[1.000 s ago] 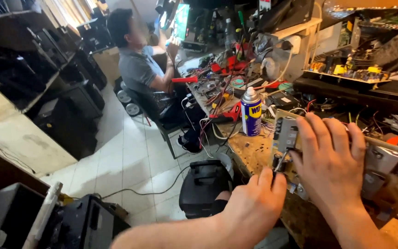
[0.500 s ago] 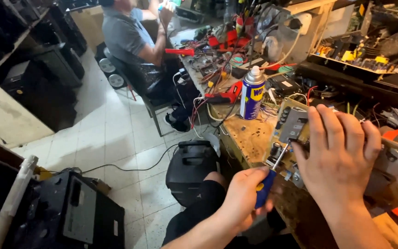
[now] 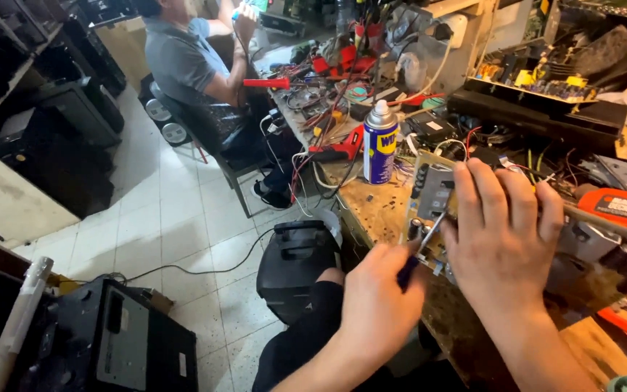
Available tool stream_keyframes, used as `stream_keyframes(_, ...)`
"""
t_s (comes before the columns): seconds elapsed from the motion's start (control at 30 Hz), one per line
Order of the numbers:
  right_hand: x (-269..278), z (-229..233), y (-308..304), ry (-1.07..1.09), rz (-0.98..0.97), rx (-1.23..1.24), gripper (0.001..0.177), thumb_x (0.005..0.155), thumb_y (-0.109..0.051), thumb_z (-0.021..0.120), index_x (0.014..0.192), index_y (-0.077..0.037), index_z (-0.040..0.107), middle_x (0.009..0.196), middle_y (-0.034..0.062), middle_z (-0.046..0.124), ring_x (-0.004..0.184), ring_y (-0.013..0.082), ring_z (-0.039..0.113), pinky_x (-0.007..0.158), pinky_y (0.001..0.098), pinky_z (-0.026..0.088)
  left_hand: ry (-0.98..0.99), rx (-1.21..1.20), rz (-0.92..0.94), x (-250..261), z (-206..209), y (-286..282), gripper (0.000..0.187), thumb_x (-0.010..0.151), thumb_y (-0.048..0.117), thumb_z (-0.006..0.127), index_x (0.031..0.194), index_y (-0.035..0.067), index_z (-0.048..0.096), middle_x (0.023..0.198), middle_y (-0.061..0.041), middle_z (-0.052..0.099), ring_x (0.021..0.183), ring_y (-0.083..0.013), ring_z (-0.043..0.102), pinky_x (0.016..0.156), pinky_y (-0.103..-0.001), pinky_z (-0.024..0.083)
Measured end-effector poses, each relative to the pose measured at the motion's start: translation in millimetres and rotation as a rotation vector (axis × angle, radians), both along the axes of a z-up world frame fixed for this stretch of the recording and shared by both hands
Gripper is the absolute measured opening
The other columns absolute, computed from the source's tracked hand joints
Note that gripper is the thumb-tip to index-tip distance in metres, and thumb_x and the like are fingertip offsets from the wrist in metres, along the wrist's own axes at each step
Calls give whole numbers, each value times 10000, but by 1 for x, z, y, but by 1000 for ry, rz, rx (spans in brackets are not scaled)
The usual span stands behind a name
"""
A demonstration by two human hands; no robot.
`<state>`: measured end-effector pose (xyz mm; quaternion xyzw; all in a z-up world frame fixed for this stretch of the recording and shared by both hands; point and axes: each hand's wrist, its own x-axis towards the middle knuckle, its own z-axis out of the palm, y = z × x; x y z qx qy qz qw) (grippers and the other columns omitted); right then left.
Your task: The person is reassembling an electronic device by using a screwdriver to secure components onto a circuit board at a repair bench.
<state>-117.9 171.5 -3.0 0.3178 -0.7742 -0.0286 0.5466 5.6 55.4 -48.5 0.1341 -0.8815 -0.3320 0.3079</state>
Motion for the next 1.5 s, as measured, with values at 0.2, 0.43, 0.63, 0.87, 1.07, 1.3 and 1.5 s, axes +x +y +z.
stream_keyframes(0.2,-9,1,-1,2,-23,16,900,765,-660,935,1535,-245,724,1582,-82,691,1418,165,626,1319,394,377,-215,679,20,24,28,-1,365,1042,304,653,1371,147,644,847,-17,777,657,-136,524,655,-332,410)
stream_keyframes(0.43,-7,0,0,-12,34,1,889,783,-601,1001,1531,-196,745,1574,-38,711,1414,202,635,1301,420,409,51,1700,-78,12,8,7,150,1054,105,630,1180,25,649,802,-146,586,523,-175,523,389,-264,322)
stream_keyframes(0.63,-8,-2,0,-10,43,-6,877,792,-583,1002,1537,-186,765,1580,-37,722,1408,208,645,1314,433,401,-5,1744,-230,7,15,20,319,1142,225,530,1271,-7,707,746,-152,637,372,-191,553,335,-262,264)
stream_keyframes(0.87,-7,1,0,-6,65,-17,908,748,-557,1047,1518,-172,758,1570,-31,722,1397,213,642,1295,438,415,23,1713,-226,2,12,25,341,1131,251,536,1216,-24,719,722,-150,659,345,-174,508,349,-272,258)
stream_keyframes(1.07,-5,1,0,-16,71,-17,874,765,-524,1034,1515,-175,753,1560,-25,717,1395,219,634,1287,439,427,54,1735,-226,-1,11,27,364,1105,254,538,1233,-25,734,721,-153,648,346,-176,499,352,-281,225)
stream_keyframes(1.3,-5,1,0,-2,43,0,845,804,-576,1001,1516,-196,751,1568,-38,706,1401,207,626,1288,424,420,51,1847,-181,0,26,30,397,1130,248,524,1295,-40,741,726,-129,621,372,-171,491,365,-260,259)
stream_keyframes(1.5,-4,-2,-1,-6,42,-10,853,795,-558,1013,1523,-196,753,1570,-40,710,1397,213,633,1298,435,420,114,1974,-135,-4,25,32,332,1113,251,509,1199,31,743,800,-90,539,474,-144,421,423,-254,266)
